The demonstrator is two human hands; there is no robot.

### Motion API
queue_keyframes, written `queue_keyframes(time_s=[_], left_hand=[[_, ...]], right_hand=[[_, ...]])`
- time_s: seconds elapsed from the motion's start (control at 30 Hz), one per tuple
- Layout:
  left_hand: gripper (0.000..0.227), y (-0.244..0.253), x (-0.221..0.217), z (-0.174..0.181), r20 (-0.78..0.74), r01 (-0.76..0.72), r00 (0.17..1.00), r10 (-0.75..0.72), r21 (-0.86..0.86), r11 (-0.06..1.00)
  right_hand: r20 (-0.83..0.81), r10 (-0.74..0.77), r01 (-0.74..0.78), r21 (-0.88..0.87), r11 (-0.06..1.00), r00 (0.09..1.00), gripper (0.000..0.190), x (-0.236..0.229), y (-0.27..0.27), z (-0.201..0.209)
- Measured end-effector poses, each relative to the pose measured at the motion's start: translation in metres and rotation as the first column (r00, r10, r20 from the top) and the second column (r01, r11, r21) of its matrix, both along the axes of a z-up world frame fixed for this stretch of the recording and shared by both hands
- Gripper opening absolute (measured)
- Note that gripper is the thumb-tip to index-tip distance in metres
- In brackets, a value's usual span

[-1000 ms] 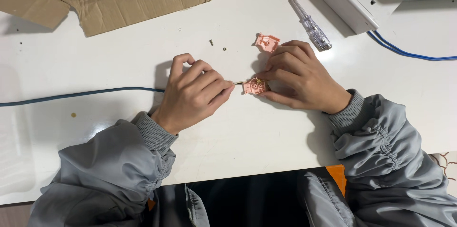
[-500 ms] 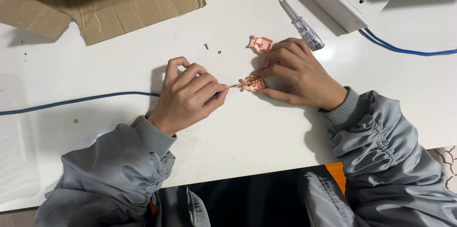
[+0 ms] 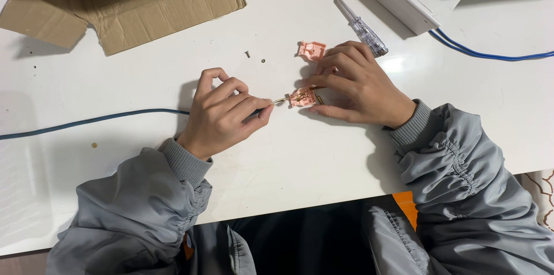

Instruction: The person assembles a pink electrical plug by inserting wires into the terminals and tightening them with a screwdriver. They then attach the outer casing and secure it with screws, completing the plug assembly.

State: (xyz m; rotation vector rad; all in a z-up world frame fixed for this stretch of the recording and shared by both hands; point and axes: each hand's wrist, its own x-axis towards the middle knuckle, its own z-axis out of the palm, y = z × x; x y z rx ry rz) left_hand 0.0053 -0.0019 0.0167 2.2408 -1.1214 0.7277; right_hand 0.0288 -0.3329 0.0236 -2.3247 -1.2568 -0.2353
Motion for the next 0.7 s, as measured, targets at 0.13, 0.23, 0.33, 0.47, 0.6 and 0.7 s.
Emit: queue_keyframes(time_s=[0.13, 0.23, 0.33, 0.47, 0.6, 0.7], left_hand=[[0.026, -0.001, -0.002, -0.002, 0.017, 0.004, 1.000, -0.004, -0.015, 1.000], [0.026, -0.002, -0.001, -0.009, 0.040, 0.017, 0.999, -0.017, -0.016, 1.000], [0.012, -0.002, 0.001, -0.021, 0.101, 0.052, 0.994, -0.044, -0.073, 0.996], [0.012, -0.002, 0.002, -0.021, 0.123, 0.046, 0.992, -0.038, -0.062, 0.997], [0.011, -0.001, 0.003, -0.019, 0.112, 0.036, 0.993, -0.029, -0.060, 0.998], [0.011, 0.000, 0.004, -0.019, 0.063, 0.031, 0.998, -0.027, -0.055, 0.998]], right_hand=[[-0.029, -0.010, 0.012, 0.076, 0.997, 1.000, 0.050, -0.005, 0.005, -0.002], [-0.037, -0.004, 0.010, 0.144, 0.990, 0.999, 0.054, -0.009, 0.020, -0.002], [-0.003, -0.054, 0.053, 0.271, 0.961, 0.999, 0.039, -0.015, 0.034, -0.014], [0.037, -0.028, 0.016, 0.298, 0.954, 0.999, 0.015, -0.017, 0.040, -0.015], [-0.013, -0.037, 0.039, 0.351, 0.936, 0.999, 0.009, -0.016, 0.037, -0.008], [-0.057, -0.015, 0.033, 0.328, 0.944, 0.998, 0.010, -0.015, 0.033, -0.001]])
